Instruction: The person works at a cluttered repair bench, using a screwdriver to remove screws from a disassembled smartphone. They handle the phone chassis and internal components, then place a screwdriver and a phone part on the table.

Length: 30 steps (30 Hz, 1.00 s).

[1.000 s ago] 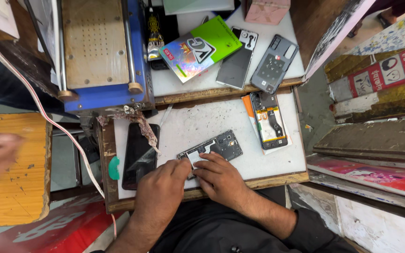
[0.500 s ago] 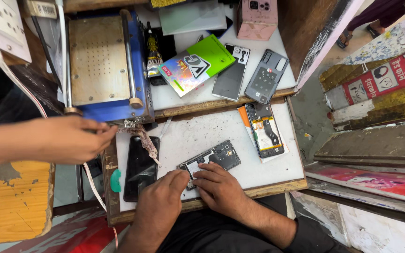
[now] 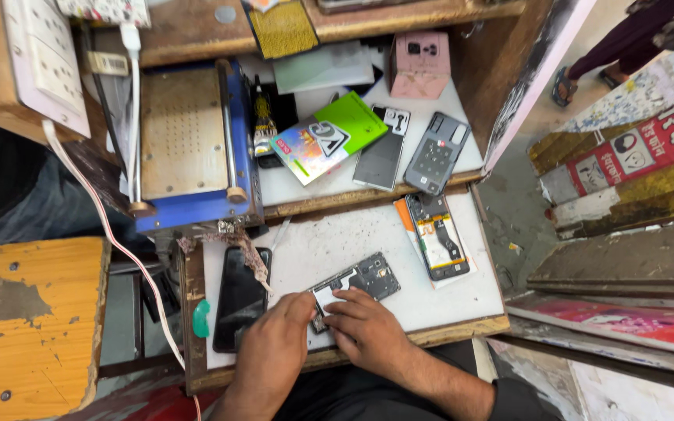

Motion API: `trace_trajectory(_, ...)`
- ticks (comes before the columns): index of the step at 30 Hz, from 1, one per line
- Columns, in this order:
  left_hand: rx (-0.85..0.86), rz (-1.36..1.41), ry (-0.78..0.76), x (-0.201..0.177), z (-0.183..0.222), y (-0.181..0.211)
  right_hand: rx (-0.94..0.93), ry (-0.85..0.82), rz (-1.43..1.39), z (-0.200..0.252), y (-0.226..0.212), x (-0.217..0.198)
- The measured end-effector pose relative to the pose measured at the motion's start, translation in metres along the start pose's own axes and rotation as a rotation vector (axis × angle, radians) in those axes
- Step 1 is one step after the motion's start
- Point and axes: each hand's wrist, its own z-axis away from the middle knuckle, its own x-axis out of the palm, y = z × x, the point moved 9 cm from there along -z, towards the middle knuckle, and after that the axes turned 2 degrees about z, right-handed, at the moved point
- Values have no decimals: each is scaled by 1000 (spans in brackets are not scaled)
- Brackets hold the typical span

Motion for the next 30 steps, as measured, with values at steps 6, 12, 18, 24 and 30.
trace_trajectory(6, -407, -361, -333, 23, 8, -43, 2, -3, -11, 4, 0, 1)
trace_trajectory(12, 18, -143, -2, 3, 3, -15, 9, -16, -20, 2, 0, 0)
trace_trajectory(18, 278, -6, 53, -7, 2, -3, -47, 14, -11, -9, -11, -13)
trace_trajectory(24, 37, -163, -15, -1, -2, -31, 67, -8, -88, -23, 0, -8)
trace_trajectory(30, -72, -294, -79, -6, -7, -36, 118, -79, 1, -33, -1, 1)
